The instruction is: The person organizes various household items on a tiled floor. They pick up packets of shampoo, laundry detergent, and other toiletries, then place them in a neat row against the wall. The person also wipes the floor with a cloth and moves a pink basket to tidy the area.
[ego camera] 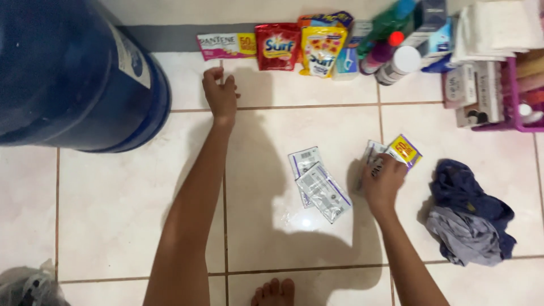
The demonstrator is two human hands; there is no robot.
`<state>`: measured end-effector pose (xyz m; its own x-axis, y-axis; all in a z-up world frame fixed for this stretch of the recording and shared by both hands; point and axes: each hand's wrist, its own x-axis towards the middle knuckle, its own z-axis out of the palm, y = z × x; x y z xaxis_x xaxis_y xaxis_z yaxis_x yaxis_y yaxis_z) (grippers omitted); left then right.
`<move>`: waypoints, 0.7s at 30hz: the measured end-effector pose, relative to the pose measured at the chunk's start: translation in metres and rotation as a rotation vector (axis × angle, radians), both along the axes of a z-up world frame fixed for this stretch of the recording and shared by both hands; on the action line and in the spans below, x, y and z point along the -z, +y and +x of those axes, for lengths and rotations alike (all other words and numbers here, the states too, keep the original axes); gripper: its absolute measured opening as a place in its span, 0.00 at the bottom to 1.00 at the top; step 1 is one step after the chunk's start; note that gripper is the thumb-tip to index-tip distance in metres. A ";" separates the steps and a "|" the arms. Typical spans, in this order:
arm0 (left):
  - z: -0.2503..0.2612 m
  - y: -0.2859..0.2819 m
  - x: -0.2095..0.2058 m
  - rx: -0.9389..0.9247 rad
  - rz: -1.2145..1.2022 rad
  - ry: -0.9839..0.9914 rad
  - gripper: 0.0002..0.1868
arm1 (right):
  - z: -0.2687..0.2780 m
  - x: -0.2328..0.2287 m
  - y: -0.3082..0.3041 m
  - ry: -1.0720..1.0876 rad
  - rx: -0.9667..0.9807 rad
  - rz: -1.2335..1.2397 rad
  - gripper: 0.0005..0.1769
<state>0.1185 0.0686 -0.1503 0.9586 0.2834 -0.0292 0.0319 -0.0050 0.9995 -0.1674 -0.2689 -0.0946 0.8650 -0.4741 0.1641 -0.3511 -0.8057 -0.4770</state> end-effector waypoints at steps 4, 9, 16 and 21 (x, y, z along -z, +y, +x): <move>-0.023 -0.028 -0.013 0.053 -0.018 0.029 0.14 | -0.021 -0.001 -0.022 -0.027 -0.075 0.013 0.37; -0.042 -0.067 -0.006 0.234 0.033 -0.058 0.16 | -0.032 -0.006 -0.023 0.068 -0.174 -0.051 0.35; -0.077 -0.124 -0.021 0.510 0.058 -0.117 0.16 | -0.014 0.008 -0.043 0.066 -0.040 0.031 0.11; -0.104 -0.142 -0.066 0.835 0.046 0.000 0.10 | 0.009 -0.010 -0.059 -0.244 0.240 1.030 0.09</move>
<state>0.0146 -0.0736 -0.0844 0.8539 -0.5192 -0.0352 -0.0001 -0.0677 0.9977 -0.1582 -0.3275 -0.0841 0.7293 -0.6350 -0.2546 -0.2504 0.0986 -0.9631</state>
